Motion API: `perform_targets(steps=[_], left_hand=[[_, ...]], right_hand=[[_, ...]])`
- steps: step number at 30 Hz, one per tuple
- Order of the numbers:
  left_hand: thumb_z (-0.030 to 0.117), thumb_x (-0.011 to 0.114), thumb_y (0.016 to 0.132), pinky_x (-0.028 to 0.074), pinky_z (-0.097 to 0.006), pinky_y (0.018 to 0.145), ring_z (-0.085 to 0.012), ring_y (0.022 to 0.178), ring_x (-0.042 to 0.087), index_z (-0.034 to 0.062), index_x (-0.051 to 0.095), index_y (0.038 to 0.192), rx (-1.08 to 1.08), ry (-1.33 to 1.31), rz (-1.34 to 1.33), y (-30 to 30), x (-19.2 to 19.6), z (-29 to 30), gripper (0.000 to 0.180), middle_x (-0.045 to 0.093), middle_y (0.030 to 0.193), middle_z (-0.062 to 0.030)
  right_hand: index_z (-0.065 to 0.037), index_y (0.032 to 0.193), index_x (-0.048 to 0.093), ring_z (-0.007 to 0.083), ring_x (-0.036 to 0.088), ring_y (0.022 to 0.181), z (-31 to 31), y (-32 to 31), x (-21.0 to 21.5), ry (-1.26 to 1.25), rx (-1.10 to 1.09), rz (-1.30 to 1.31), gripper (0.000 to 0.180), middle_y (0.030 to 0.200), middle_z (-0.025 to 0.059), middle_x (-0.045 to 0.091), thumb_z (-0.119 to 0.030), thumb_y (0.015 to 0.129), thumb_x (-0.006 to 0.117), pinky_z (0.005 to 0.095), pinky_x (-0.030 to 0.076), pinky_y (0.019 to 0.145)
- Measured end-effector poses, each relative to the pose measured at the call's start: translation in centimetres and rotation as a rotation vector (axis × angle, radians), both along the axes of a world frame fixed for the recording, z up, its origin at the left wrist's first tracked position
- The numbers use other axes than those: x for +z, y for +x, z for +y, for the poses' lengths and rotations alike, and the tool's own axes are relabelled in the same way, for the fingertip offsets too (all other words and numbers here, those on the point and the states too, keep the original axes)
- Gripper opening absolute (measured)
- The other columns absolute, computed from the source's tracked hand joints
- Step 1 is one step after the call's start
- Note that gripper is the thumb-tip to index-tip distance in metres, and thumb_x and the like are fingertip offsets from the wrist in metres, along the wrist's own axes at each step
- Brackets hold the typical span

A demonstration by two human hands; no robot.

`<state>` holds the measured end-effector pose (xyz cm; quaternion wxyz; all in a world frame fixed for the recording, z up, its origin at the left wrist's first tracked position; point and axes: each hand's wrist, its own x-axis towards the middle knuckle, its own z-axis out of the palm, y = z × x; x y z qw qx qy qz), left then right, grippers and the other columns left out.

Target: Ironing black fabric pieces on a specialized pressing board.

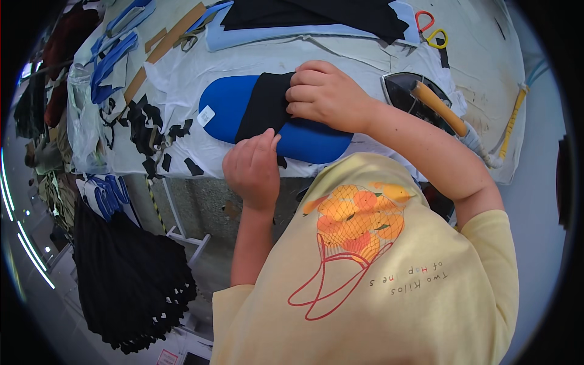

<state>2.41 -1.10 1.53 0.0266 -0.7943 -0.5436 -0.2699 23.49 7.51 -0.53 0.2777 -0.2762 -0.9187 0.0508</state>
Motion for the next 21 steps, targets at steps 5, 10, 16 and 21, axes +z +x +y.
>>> perform_targets(steps=[5,10,16,21], left_hand=[[0.014,0.079,0.079,0.047,-0.035,0.079,-0.0220,0.089,0.065,0.0109,0.072,0.098,-0.102,-0.035,0.061,-0.1,0.3,-0.5,0.021,0.069,0.100,-0.0014],[0.011,0.072,0.082,0.050,-0.037,0.085,-0.0249,0.098,0.063,0.0073,0.070,0.101,-0.348,-0.167,0.028,-0.2,-0.1,0.0,0.020,0.066,0.112,-0.0045],[0.007,0.064,0.083,0.051,-0.034,0.076,-0.0241,0.093,0.063,0.0040,0.068,0.104,-0.449,-0.245,0.054,-0.1,0.0,2.9,0.021,0.065,0.105,-0.0067],[0.007,0.066,0.079,0.050,-0.034,0.076,-0.0237,0.089,0.062,0.0061,0.069,0.103,-0.462,-0.362,0.048,0.1,0.8,4.3,0.024,0.064,0.099,-0.0040]], right_hand=[[-0.016,0.093,0.071,0.0171,0.057,0.108,-0.2,1.1,0.5,-0.087,0.040,-0.105,0.017,0.101,-0.0025,0.063,-0.018,0.081,0.059,0.0359,0.039,0.107],[-0.019,0.119,0.067,0.0163,0.054,0.118,-1.1,3.1,0.6,-0.198,0.052,-0.164,0.033,0.120,-0.0009,0.061,-0.021,0.087,0.060,0.0395,0.034,0.112],[-0.018,0.130,0.061,0.0168,0.051,0.124,-1.7,3.2,0.5,-0.279,0.048,-0.159,0.039,0.128,0.0019,0.058,-0.027,0.092,0.060,0.0427,0.030,0.116],[-0.014,0.126,0.062,0.0269,0.054,0.119,-1.3,3.9,-0.5,-0.479,-0.124,0.105,0.034,0.125,0.0077,0.059,-0.025,0.094,0.057,0.0424,0.037,0.108]])
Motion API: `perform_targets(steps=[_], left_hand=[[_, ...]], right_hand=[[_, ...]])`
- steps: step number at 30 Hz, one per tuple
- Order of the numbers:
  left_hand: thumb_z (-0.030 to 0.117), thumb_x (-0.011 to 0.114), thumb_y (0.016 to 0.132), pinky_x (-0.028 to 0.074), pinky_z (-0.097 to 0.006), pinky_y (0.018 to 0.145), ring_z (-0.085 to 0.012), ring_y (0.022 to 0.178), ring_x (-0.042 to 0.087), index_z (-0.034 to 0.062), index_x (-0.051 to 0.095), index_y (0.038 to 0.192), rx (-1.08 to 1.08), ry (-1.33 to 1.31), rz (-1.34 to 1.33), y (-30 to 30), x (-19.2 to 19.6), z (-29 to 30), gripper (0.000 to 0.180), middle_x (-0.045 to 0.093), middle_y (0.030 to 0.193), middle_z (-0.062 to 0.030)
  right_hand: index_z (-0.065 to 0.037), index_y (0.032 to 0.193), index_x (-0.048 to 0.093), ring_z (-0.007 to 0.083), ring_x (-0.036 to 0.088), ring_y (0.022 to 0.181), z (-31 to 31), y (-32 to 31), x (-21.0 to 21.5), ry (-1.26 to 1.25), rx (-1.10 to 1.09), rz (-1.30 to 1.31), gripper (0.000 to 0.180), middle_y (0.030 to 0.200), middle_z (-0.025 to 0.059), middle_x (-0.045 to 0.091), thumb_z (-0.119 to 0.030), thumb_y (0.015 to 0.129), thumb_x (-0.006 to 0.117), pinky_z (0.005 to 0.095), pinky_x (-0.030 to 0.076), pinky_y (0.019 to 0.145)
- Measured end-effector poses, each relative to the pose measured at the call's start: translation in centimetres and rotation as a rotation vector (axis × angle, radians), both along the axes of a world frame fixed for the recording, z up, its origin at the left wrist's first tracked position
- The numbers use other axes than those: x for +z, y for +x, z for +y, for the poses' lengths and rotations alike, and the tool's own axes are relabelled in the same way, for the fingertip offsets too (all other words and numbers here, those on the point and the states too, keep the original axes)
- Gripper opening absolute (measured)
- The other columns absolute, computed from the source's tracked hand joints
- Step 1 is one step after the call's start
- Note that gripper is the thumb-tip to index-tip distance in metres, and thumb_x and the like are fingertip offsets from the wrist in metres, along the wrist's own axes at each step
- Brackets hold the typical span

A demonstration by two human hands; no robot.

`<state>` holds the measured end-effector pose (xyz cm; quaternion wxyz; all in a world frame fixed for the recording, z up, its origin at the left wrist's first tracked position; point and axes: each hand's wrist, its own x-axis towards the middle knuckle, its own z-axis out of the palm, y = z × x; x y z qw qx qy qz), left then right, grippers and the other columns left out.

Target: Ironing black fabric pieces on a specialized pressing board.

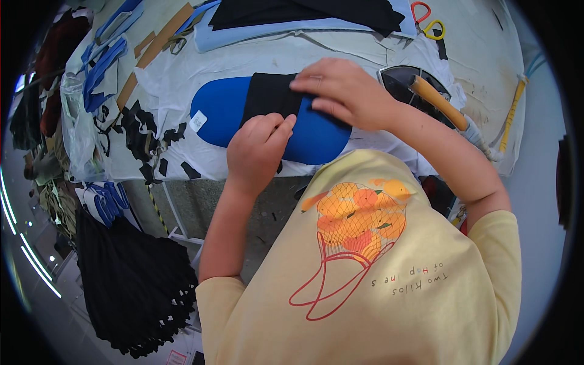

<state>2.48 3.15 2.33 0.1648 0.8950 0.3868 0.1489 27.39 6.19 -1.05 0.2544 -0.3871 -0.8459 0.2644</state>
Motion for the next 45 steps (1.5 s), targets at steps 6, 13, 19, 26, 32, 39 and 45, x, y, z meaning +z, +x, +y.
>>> perform_targets(steps=[6,13,19,26,32,39,45], left_hand=[[0.010,0.068,0.079,0.050,-0.036,0.077,-0.0239,0.096,0.062,0.0060,0.069,0.098,-0.122,0.049,-0.019,0.9,1.4,2.0,0.020,0.065,0.103,-0.0039],[0.012,0.072,0.080,0.048,-0.037,0.086,-0.0269,0.103,0.061,0.0072,0.069,0.107,-0.145,0.013,0.046,0.8,-0.5,3.1,0.028,0.064,0.122,-0.0062],[0.016,0.069,0.085,0.044,-0.034,0.093,-0.0225,0.109,0.057,0.0113,0.060,0.130,-0.062,0.133,0.087,0.9,-1.5,2.0,0.046,0.059,0.132,-0.0035],[0.018,0.066,0.087,0.041,-0.035,0.100,-0.0236,0.116,0.053,0.0106,0.059,0.130,-0.062,0.154,0.119,0.8,-1.6,2.1,0.045,0.056,0.135,-0.0041],[0.020,0.065,0.085,0.039,-0.042,0.107,-0.0262,0.133,0.048,0.0117,0.061,0.125,-0.091,0.068,0.045,0.8,-1.7,3.5,0.041,0.056,0.137,-0.0071],[0.018,0.064,0.086,0.038,-0.046,0.107,-0.0328,0.131,0.049,0.0088,0.059,0.125,-0.093,0.009,0.019,0.7,-1.5,3.6,0.040,0.054,0.139,-0.0110],[0.021,0.066,0.085,0.039,-0.044,0.108,-0.0272,0.130,0.050,0.0118,0.063,0.122,-0.072,0.117,0.039,-0.1,-1.6,3.0,0.038,0.057,0.135,-0.0081]], right_hand=[[-0.004,0.103,0.067,0.0250,0.063,0.095,2.7,-0.8,-1.3,-1.103,-0.603,0.157,0.036,0.095,0.0098,0.067,-0.038,0.093,0.063,0.0408,0.047,0.089],[-0.006,0.088,0.068,0.0151,0.059,0.071,3.9,-2.8,-3.2,-1.517,-0.684,0.721,0.028,0.086,0.0073,0.065,-0.031,0.083,0.079,0.0302,0.053,0.061],[-0.010,0.081,0.065,0.0096,0.050,0.068,4.0,-3.0,-2.9,-1.252,-0.707,0.607,0.031,0.078,0.0001,0.060,-0.035,0.079,0.083,0.0233,0.043,0.058],[-0.010,0.078,0.065,0.0078,0.049,0.069,4.1,-2.9,-2.6,-1.184,-0.736,0.557,0.030,0.076,-0.0018,0.059,-0.034,0.079,0.083,0.0227,0.042,0.058],[-0.006,0.087,0.065,0.0148,0.058,0.066,3.8,-2.8,-3.3,-1.050,-0.717,0.368,0.028,0.078,0.0046,0.063,-0.031,0.083,0.078,0.0312,0.049,0.061],[-0.014,0.117,0.060,0.0270,0.057,0.112,-0.5,-1.5,0.0,0.143,-0.116,0.064,0.034,0.119,0.0076,0.061,-0.029,0.087,0.066,0.0438,0.043,0.097],[-0.024,0.139,0.049,0.0198,0.045,0.134,-1.8,-0.2,0.3,0.184,0.076,-0.268,0.049,0.140,0.0042,0.052,-0.040,0.094,0.056,0.0426,0.028,0.117]])
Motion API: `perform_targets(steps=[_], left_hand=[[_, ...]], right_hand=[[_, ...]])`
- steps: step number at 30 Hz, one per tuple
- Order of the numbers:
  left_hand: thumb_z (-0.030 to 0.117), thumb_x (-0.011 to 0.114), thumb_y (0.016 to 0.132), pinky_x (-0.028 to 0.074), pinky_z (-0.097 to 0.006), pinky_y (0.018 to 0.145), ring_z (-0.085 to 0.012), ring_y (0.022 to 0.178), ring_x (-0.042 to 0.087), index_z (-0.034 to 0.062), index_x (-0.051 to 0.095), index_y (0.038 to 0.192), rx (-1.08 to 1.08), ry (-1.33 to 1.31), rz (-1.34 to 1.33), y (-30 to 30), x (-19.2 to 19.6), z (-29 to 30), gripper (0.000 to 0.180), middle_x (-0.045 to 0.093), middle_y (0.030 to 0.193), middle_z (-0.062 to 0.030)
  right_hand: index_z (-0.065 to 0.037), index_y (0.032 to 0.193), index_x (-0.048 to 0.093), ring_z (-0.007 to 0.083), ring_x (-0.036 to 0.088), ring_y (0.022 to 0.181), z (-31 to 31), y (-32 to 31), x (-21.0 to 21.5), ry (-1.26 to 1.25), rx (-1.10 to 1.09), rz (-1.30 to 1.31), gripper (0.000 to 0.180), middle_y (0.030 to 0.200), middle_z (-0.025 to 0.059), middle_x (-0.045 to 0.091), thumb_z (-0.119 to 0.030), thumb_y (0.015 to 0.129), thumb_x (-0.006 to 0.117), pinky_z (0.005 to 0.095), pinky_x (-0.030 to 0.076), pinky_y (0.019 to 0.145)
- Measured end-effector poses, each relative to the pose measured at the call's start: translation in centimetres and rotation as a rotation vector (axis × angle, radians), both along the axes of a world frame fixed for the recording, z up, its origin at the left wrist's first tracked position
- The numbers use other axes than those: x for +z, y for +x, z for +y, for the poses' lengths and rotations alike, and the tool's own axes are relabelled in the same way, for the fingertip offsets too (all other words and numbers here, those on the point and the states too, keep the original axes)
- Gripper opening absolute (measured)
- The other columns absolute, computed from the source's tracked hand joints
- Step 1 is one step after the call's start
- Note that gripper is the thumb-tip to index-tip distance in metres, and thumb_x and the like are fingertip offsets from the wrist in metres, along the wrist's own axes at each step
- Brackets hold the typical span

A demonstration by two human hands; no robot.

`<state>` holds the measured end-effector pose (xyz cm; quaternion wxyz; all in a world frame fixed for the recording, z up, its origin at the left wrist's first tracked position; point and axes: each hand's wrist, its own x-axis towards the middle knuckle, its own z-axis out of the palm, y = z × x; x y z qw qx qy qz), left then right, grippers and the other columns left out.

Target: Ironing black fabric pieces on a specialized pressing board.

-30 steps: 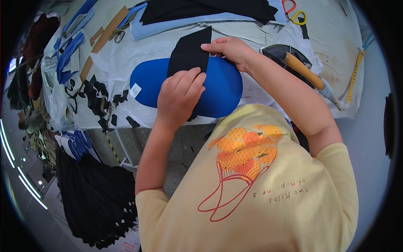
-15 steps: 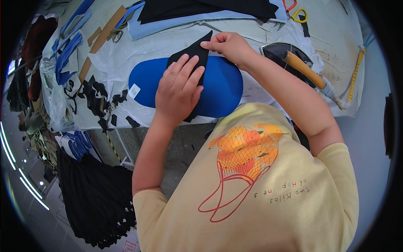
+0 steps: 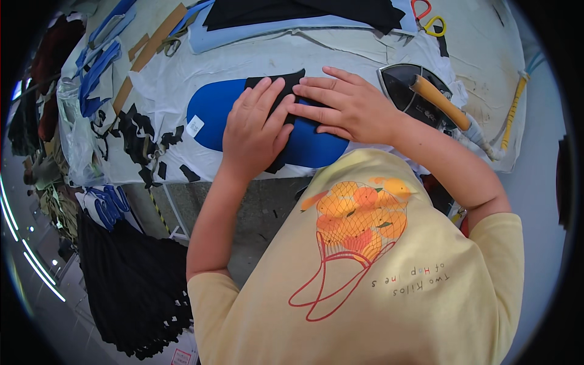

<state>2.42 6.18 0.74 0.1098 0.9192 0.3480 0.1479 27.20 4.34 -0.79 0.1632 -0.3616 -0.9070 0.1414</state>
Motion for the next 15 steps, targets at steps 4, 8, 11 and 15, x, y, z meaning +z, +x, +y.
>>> perform_targets(steps=[4,8,11,15], left_hand=[[0.018,0.063,0.088,0.044,-0.038,0.102,-0.0212,0.126,0.053,0.0134,0.064,0.120,-0.064,0.233,-0.020,-1.9,-0.5,-1.7,0.032,0.059,0.131,-0.0032],[0.014,0.057,0.088,0.049,-0.034,0.095,-0.0195,0.120,0.057,0.0109,0.066,0.118,-0.197,0.122,0.085,-3.3,0.4,-3.1,0.031,0.061,0.127,-0.0013],[0.014,0.056,0.088,0.050,-0.035,0.096,-0.0218,0.122,0.057,0.0096,0.065,0.121,-0.164,0.084,0.091,-3.7,0.6,-3.8,0.035,0.060,0.129,-0.0042],[0.014,0.053,0.090,0.047,-0.038,0.101,-0.0248,0.126,0.054,0.0091,0.061,0.127,-0.161,0.072,0.091,-4.1,0.3,-4.3,0.038,0.057,0.135,-0.0078]], right_hand=[[-0.030,0.141,0.049,0.0180,0.040,0.139,-0.1,0.2,0.2,0.016,0.052,-0.084,0.048,0.146,0.0027,0.047,-0.047,0.096,0.049,0.0440,0.024,0.119],[-0.031,0.141,0.050,0.0188,0.039,0.139,-0.2,0.3,0.5,0.010,0.058,-0.121,0.048,0.147,0.0028,0.046,-0.050,0.097,0.046,0.0454,0.023,0.119],[-0.030,0.140,0.051,0.0200,0.038,0.140,-0.3,0.1,0.4,0.011,0.050,-0.115,0.049,0.147,0.0035,0.046,-0.052,0.096,0.046,0.0461,0.023,0.119],[-0.028,0.139,0.052,0.0212,0.038,0.140,-0.4,-0.1,0.7,0.008,0.044,-0.125,0.051,0.147,0.0053,0.046,-0.053,0.096,0.045,0.0465,0.023,0.119]])
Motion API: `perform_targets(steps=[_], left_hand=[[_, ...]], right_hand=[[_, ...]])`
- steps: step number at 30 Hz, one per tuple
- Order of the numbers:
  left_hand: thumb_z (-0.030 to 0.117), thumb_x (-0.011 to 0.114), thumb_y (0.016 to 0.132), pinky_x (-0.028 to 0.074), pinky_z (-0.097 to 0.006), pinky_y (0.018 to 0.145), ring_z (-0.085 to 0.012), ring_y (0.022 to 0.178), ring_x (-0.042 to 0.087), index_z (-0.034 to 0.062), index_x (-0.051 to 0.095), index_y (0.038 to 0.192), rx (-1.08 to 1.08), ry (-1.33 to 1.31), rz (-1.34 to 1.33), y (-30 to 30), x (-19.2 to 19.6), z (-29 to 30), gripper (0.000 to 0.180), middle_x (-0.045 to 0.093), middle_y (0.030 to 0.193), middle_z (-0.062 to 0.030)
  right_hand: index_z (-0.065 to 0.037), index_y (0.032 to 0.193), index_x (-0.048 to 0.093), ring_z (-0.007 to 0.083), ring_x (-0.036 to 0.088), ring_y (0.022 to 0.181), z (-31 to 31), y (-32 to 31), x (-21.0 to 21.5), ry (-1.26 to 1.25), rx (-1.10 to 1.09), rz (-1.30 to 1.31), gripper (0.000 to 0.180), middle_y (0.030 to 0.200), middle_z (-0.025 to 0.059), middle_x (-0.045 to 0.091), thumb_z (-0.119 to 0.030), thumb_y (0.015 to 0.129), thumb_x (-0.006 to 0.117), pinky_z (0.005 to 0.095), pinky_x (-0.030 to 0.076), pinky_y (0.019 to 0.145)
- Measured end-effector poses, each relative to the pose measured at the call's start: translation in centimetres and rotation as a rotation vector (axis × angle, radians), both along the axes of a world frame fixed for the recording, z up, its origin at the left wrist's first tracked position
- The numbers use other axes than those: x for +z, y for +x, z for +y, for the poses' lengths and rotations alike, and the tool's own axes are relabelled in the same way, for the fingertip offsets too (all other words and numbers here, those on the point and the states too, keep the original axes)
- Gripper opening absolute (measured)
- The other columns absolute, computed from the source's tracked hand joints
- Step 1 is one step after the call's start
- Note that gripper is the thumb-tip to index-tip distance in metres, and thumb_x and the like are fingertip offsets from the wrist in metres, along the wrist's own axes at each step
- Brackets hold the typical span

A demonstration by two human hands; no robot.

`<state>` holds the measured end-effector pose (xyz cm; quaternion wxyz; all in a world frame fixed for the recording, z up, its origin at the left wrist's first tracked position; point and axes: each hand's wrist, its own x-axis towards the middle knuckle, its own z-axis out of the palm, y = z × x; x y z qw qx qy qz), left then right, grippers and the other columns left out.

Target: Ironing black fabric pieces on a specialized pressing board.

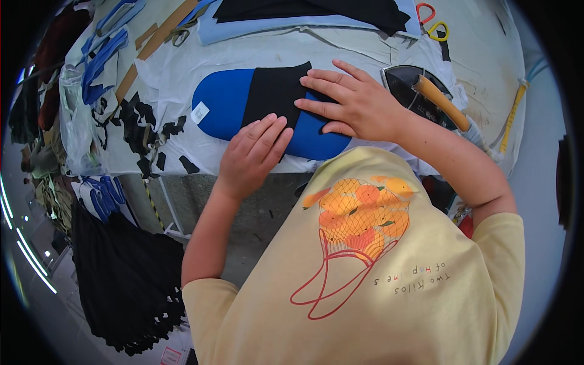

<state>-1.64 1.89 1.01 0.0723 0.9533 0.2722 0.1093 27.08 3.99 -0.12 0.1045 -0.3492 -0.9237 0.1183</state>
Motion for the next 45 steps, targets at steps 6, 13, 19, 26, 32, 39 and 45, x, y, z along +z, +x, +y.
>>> perform_targets(steps=[6,13,19,26,32,39,45], left_hand=[[0.013,0.052,0.091,0.045,-0.041,0.104,-0.0266,0.128,0.053,0.0089,0.059,0.129,-0.011,-0.011,0.010,-0.7,0.0,-0.2,0.038,0.055,0.137,-0.0091],[0.012,0.054,0.088,0.046,-0.043,0.102,-0.0281,0.127,0.053,0.0099,0.060,0.126,-0.006,-0.048,0.005,-0.4,0.3,0.1,0.039,0.056,0.136,-0.0096],[0.011,0.056,0.086,0.048,-0.043,0.097,-0.0287,0.124,0.055,0.0117,0.065,0.120,0.004,-0.043,-0.044,-0.4,-0.3,0.1,0.035,0.059,0.132,-0.0103],[0.010,0.059,0.084,0.048,-0.043,0.096,-0.0277,0.122,0.056,0.0111,0.066,0.116,0.047,-0.042,-0.064,-0.3,0.2,-0.1,0.033,0.059,0.130,-0.0095],[0.009,0.061,0.082,0.047,-0.042,0.097,-0.0265,0.120,0.056,0.0132,0.067,0.116,0.064,-0.033,-0.089,0.0,0.1,-0.1,0.034,0.060,0.126,-0.0076],[0.007,0.063,0.081,0.047,-0.043,0.097,-0.0267,0.117,0.057,0.0122,0.069,0.113,0.160,-0.046,-0.126,-0.7,0.1,-1.4,0.033,0.061,0.121,-0.0081],[0.011,0.062,0.078,0.050,-0.044,0.092,-0.0291,0.107,0.063,0.0046,0.067,0.097,0.269,0.054,-0.183,-3.2,0.4,-1.8,0.021,0.065,0.113,-0.0102]], right_hand=[[-0.027,0.139,0.052,0.0222,0.039,0.139,-0.2,-0.3,0.1,0.015,-0.007,-0.006,0.051,0.146,0.0062,0.046,-0.053,0.096,0.046,0.0470,0.024,0.118],[-0.028,0.142,0.049,0.0248,0.036,0.142,-0.4,0.1,0.4,-0.042,-0.100,-0.043,0.052,0.150,0.0058,0.043,-0.052,0.096,0.047,0.0495,0.023,0.118],[-0.008,0.122,0.061,0.0312,0.053,0.121,0.0,7.0,-0.3,0.042,-0.669,0.041,0.043,0.131,0.0142,0.057,-0.036,0.091,0.066,0.0404,0.043,0.101],[-0.005,0.102,0.062,0.0361,0.064,0.087,-3.4,14.1,1.2,-0.630,-0.946,-0.120,0.038,0.090,0.0165,0.067,-0.030,0.080,0.078,0.0415,0.049,0.075],[-0.009,0.108,0.059,0.0382,0.063,0.092,-1.9,13.2,3.5,-0.398,-0.840,-0.142,0.034,0.106,0.0143,0.064,-0.012,0.078,0.075,0.0430,0.050,0.078],[-0.011,0.106,0.057,0.0369,0.067,0.095,2.6,1.0,13.8,-0.256,-0.263,-0.232,0.034,0.130,0.0140,0.053,0.004,0.077,0.066,0.0446,0.055,0.078],[-0.009,0.107,0.062,0.0338,0.070,0.083,3.7,-5.5,11.6,-0.332,0.120,-0.250,0.033,0.100,0.0177,0.061,-0.003,0.076,0.069,0.0399,0.057,0.068]])
